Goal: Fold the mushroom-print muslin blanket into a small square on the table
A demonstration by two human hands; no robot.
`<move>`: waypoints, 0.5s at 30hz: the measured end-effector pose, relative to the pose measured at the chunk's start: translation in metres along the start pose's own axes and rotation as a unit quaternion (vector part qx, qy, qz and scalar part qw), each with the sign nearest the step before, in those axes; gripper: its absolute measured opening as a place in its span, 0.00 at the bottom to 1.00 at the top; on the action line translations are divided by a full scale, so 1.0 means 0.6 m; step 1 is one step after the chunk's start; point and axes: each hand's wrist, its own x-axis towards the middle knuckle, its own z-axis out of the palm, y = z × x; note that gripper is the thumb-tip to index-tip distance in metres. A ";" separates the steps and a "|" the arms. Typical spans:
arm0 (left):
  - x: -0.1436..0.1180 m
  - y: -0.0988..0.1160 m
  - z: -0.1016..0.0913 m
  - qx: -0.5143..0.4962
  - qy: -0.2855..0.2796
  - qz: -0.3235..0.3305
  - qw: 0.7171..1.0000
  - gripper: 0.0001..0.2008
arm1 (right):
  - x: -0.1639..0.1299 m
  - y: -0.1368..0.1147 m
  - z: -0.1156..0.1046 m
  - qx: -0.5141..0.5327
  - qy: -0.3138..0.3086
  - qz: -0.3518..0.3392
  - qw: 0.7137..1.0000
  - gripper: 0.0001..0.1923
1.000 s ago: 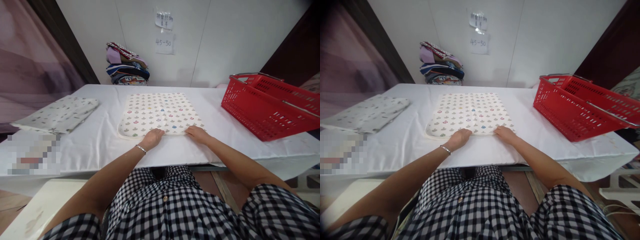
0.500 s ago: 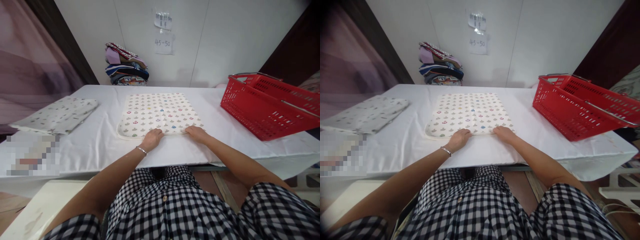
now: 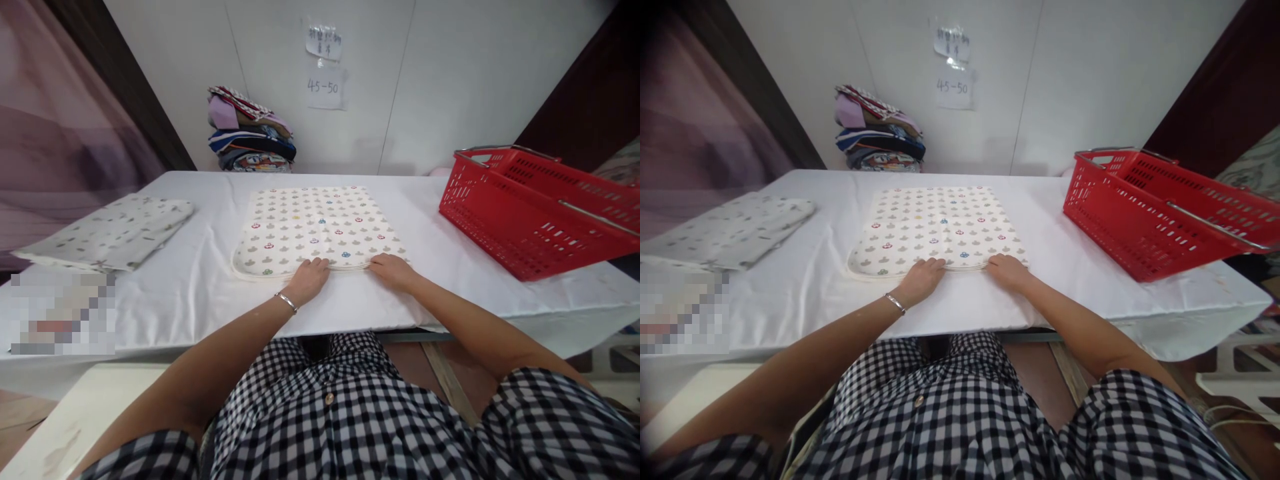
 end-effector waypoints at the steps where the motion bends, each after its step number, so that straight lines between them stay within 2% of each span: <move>1: 0.004 0.001 -0.001 0.004 -0.003 0.008 1.000 0.14 | -0.001 -0.002 0.001 -0.011 0.002 0.002 1.000 0.15; 4: 0.011 -0.001 -0.007 -0.021 0.015 0.001 1.000 0.13 | -0.001 -0.006 0.009 -0.029 0.009 0.029 0.999 0.16; 8: 0.003 -0.009 -0.013 -0.109 0.061 -0.030 0.992 0.09 | 0.001 -0.006 0.024 -0.032 0.027 0.065 0.997 0.16; 12: -0.014 -0.008 -0.008 -0.126 0.047 -0.029 0.990 0.09 | 0.002 0.000 0.033 -0.066 0.021 0.039 0.997 0.16; 15: -0.021 -0.002 -0.001 -0.110 0.061 -0.022 0.992 0.09 | 0.000 0.005 0.038 -0.076 0.025 0.026 0.996 0.15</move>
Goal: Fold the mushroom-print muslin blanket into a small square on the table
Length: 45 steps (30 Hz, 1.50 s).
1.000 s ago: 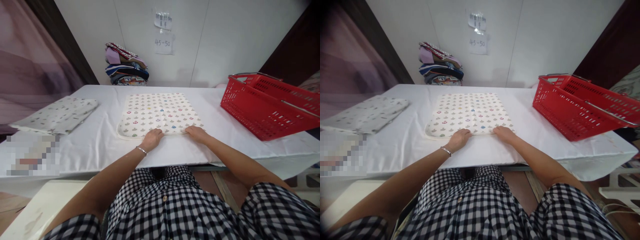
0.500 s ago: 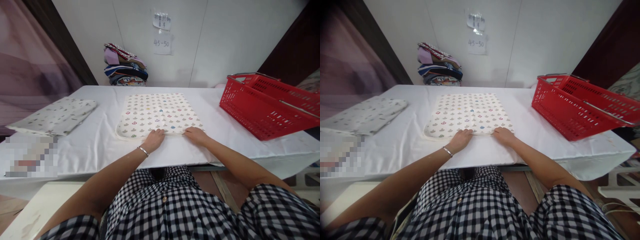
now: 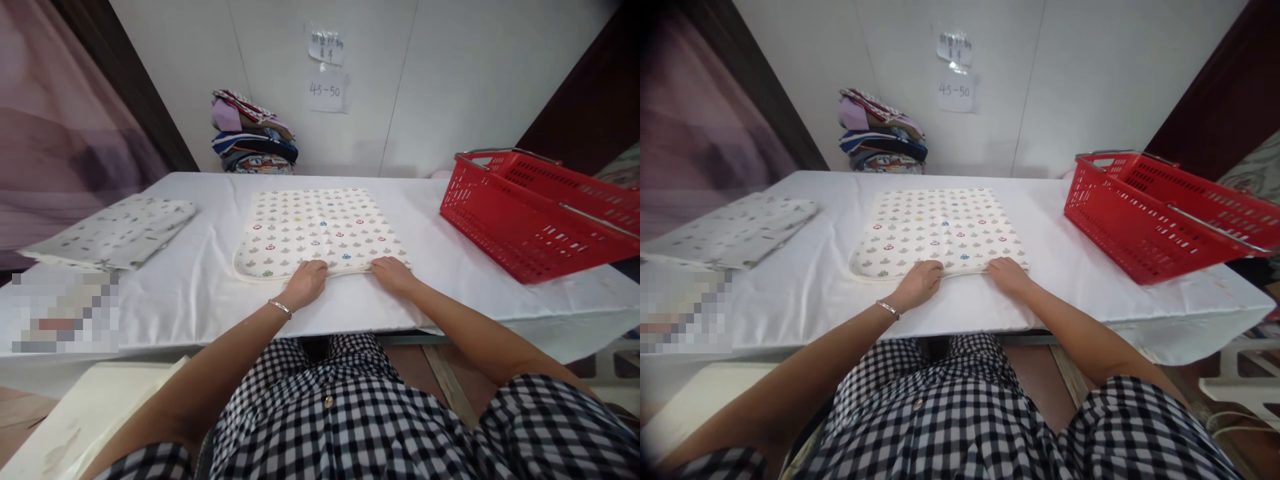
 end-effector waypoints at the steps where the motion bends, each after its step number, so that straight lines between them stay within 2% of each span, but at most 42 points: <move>1: -0.001 0.001 0.002 0.007 0.004 0.006 1.000 0.10 | -0.001 0.001 0.001 -0.001 0.002 -0.003 1.000 0.14; 7: 0.002 0.004 0.007 0.030 -0.009 0.018 0.999 0.11 | -0.006 -0.002 -0.003 0.025 -0.003 0.003 1.000 0.14; 14: 0.008 -0.001 0.007 -0.045 0.007 -0.063 0.997 0.07 | 0.000 -0.019 -0.020 0.004 0.000 0.006 1.000 0.14; 17: 0.008 -0.001 0.006 -0.054 0.002 -0.078 0.996 0.06 | 0.002 -0.019 -0.019 -0.002 0.007 -0.002 1.000 0.15; 23: 0.001 0.008 0.006 0.035 -0.033 -0.011 0.999 0.10 | -0.014 -0.011 -0.011 0.040 0.060 -0.031 0.997 0.15; 32: 0.011 0.004 0.019 0.105 -0.019 0.034 0.994 0.12 | -0.015 -0.012 0.000 0.031 0.054 -0.016 0.998 0.14; 40: 0.051 0.022 0.041 0.101 -0.005 0.057 0.993 0.11 | -0.012 -0.023 -0.007 0.042 0.043 0.018 0.998 0.12; 43: 0.055 0.023 0.045 0.080 0.005 0.046 0.996 0.10 | -0.028 -0.016 -0.003 0.091 0.069 0.016 0.993 0.15; 45: 0.053 0.021 0.045 0.062 0.010 0.037 0.997 0.10 | -0.048 -0.003 -0.001 0.136 0.113 0.042 0.983 0.17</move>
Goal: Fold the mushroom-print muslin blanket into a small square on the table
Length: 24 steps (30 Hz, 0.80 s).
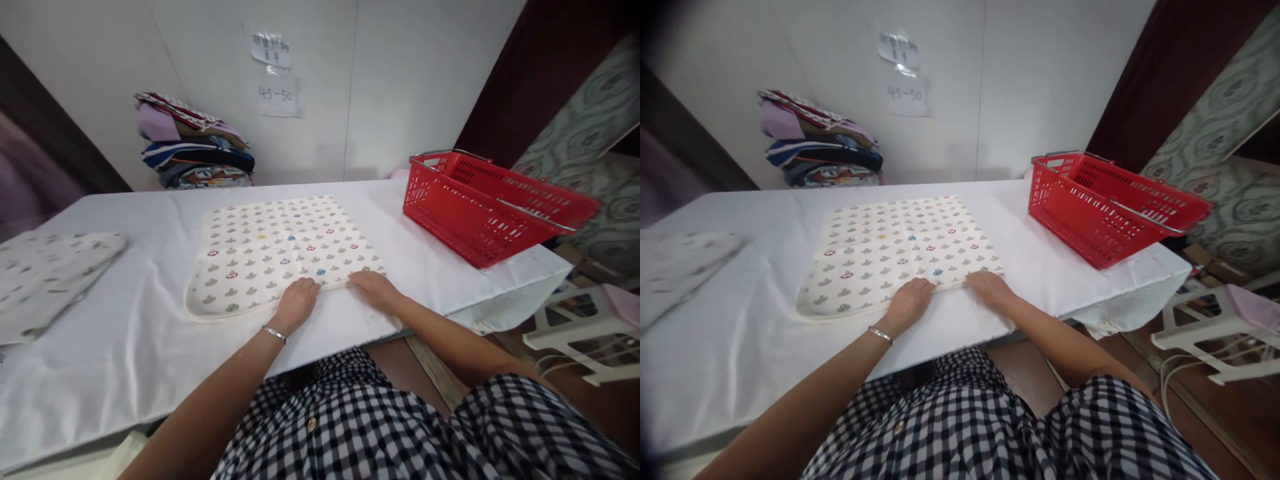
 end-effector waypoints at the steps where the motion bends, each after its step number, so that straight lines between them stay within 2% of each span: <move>1: -0.001 -0.001 0.000 -0.008 0.002 -0.005 1.000 0.10 | -0.011 0.010 -0.005 0.019 0.034 0.031 0.999 0.17; 3: -0.004 -0.002 -0.001 -0.022 0.008 -0.015 1.000 0.10 | -0.034 0.034 -0.016 0.051 0.113 0.132 0.983 0.16; 5: -0.005 -0.002 0.001 -0.035 0.012 -0.020 0.999 0.10 | -0.053 0.058 -0.027 0.084 0.155 0.248 0.953 0.14; 7: -0.006 -0.002 0.003 -0.045 0.018 -0.026 0.998 0.10 | -0.065 0.076 -0.037 0.119 0.144 0.326 0.927 0.13; 8: -0.006 -0.002 0.005 -0.050 0.021 -0.029 0.998 0.10 | -0.068 0.080 -0.040 0.133 0.129 0.344 0.921 0.12; 11: -0.007 -0.003 0.007 -0.061 0.028 -0.033 0.997 0.10 | -0.067 0.078 -0.047 0.150 0.096 0.349 0.920 0.12; 15: -0.007 -0.004 0.007 -0.076 0.036 -0.034 0.996 0.10 | -0.057 0.063 -0.052 0.140 0.070 0.322 0.934 0.12; 24: -0.008 -0.005 0.011 -0.083 0.045 -0.035 0.995 0.10 | -0.049 0.070 -0.042 0.107 0.067 0.312 0.942 0.11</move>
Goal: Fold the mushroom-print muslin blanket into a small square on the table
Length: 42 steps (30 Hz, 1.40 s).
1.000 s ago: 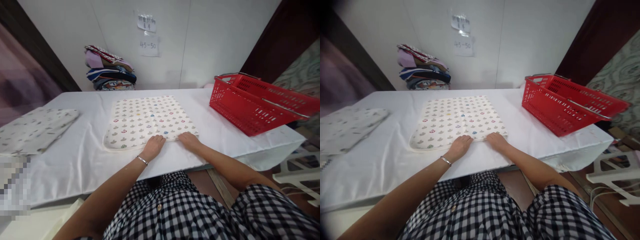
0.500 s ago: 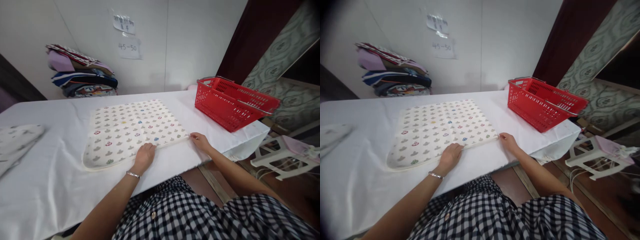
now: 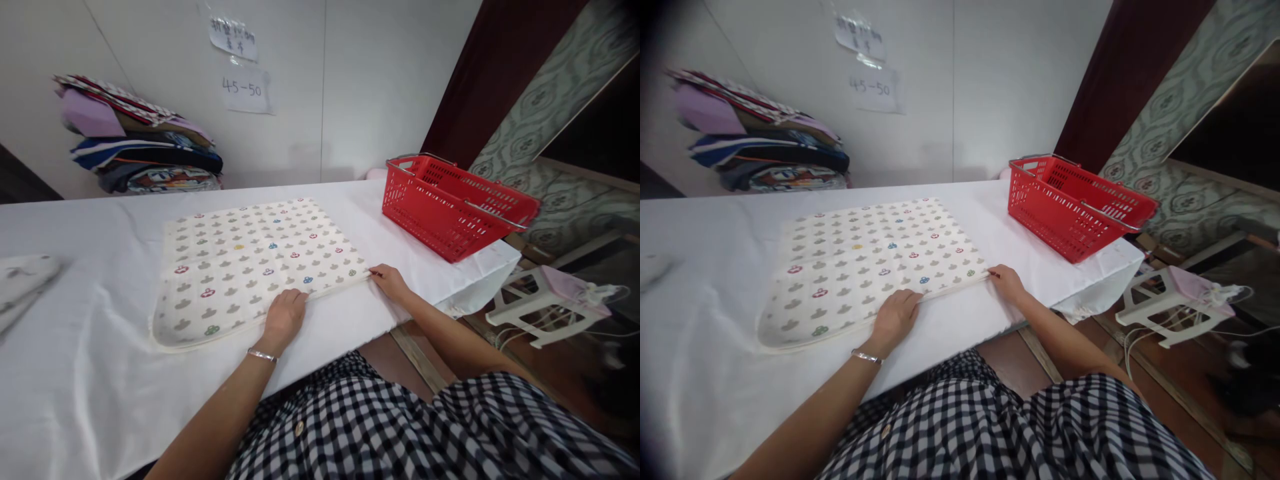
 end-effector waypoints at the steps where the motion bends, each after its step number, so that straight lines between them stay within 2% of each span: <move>1: 0.000 0.000 0.000 -0.001 0.001 0.000 1.000 0.10 | 0.001 0.000 0.001 -0.005 -0.002 -0.005 1.000 0.10; 7: -0.001 -0.002 0.001 -0.009 0.013 0.005 1.000 0.10 | 0.003 -0.009 0.004 -0.022 0.005 0.024 0.999 0.07; 15: -0.002 -0.002 0.002 -0.020 0.016 0.008 1.000 0.10 | -0.003 -0.017 0.003 -0.135 -0.011 0.038 0.990 0.06; 23: -0.006 0.000 0.003 -0.034 0.006 -0.004 0.999 0.10 | -0.001 -0.040 0.005 -0.136 -0.028 0.036 0.990 0.09; 29: -0.009 0.007 0.001 -0.029 -0.009 -0.023 0.999 0.09 | -0.004 -0.022 0.004 -0.148 0.008 0.017 0.989 0.11; 36: -0.012 0.011 0.000 -0.035 -0.021 -0.042 0.998 0.08 | -0.009 -0.015 0.006 -0.174 -0.007 0.014 0.985 0.12; 42: -0.014 0.014 -0.002 -0.040 -0.033 -0.045 0.998 0.09 | -0.005 -0.006 0.004 -0.193 -0.060 0.013 0.979 0.13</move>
